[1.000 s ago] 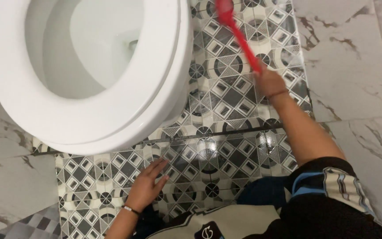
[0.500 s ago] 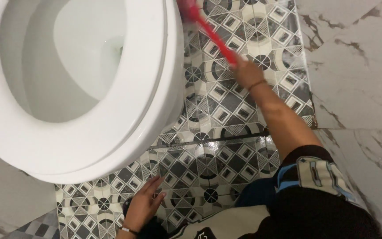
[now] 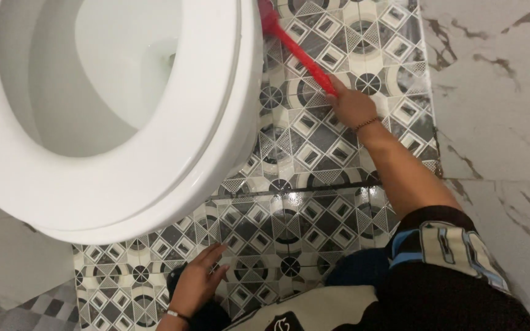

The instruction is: The person opens a green bottle of cleaning liquid and pours it into the toilet bowl. They then use a red toilet brush to scrub the floor tiles around the base of the toilet.

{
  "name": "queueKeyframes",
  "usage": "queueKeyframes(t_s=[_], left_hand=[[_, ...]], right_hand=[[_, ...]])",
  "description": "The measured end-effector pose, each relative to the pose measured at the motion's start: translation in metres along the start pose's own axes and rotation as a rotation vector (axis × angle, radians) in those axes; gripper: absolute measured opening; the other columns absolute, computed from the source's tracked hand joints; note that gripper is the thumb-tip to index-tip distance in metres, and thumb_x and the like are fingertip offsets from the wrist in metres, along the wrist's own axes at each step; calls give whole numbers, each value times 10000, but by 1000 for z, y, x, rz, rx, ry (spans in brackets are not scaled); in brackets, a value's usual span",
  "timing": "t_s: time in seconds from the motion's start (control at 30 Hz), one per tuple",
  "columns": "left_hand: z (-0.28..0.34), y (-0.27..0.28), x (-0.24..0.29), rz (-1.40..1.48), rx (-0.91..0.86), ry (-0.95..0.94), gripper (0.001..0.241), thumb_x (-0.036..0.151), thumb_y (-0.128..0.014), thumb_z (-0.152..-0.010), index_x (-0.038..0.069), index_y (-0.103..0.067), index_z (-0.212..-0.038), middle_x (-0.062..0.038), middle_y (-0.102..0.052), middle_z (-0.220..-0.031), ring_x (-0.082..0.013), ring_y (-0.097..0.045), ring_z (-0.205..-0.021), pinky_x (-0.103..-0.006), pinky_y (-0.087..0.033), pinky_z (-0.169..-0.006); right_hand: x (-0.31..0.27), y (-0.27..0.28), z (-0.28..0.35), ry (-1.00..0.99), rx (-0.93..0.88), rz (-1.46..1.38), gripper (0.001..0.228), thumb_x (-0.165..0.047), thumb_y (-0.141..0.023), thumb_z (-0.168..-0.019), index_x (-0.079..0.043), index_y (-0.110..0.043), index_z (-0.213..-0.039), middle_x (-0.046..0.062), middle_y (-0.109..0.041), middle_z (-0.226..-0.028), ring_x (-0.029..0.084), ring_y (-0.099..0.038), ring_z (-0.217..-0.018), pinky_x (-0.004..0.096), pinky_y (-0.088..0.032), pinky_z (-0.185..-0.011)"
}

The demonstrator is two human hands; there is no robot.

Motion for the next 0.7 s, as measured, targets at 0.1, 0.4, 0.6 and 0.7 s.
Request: queueKeyframes(t_s=[0.1, 0.4, 0.6, 0.7], left_hand=[[3, 10, 20, 35, -42, 10, 540, 275, -700, -886, 224, -593, -1413, -73, -590, -1441, -332, -666, -1167, -389, -572, -941], [-5, -1, -3, -21, -44, -161, 487, 294, -706, -896, 191, -615, -1363, -90, -628, -1393, -340, -672, -1140, -409, -566, -926], [-7, 23, 22, -86, -49, -311, 492, 310, -689, -897, 186, -607, -1365, -87, -621, -1406, -330, -670, -1139, -412, -558, -940], [-14, 28, 23, -104, -43, -393, 486, 313, -689, -904, 185, -612, -1366, -96, -620, -1403, -337, -663, -1143, -420, -549, -941]], right_hand=[[16, 26, 16, -36, -81, 103, 567, -406, -480, -1095, -310, -336, -1635, 219, -717, -953, 416, -700, -873, 553, -575, -770], [19, 46, 81, -244, -72, -40, 537, -384, -427, -1110, -230, -350, -1619, 213, -715, -899, 366, -699, -800, 502, -593, -716], [38, 74, 118, -346, -218, 106, 543, -460, -351, -1113, -343, -277, -1638, 154, -675, -827, 296, -672, -718, 461, -609, -684], [80, 89, 139, -469, 54, 62, 567, -425, -449, -1115, -251, -316, -1638, 189, -691, -987, 314, -648, -780, 516, -560, -739]])
Point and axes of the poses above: each hand's wrist, its own z-axis away from the middle knuckle, its own y-axis out of the back of the hand, x = y × z, the point moved 3 cm from there along -z, towards the middle knuckle
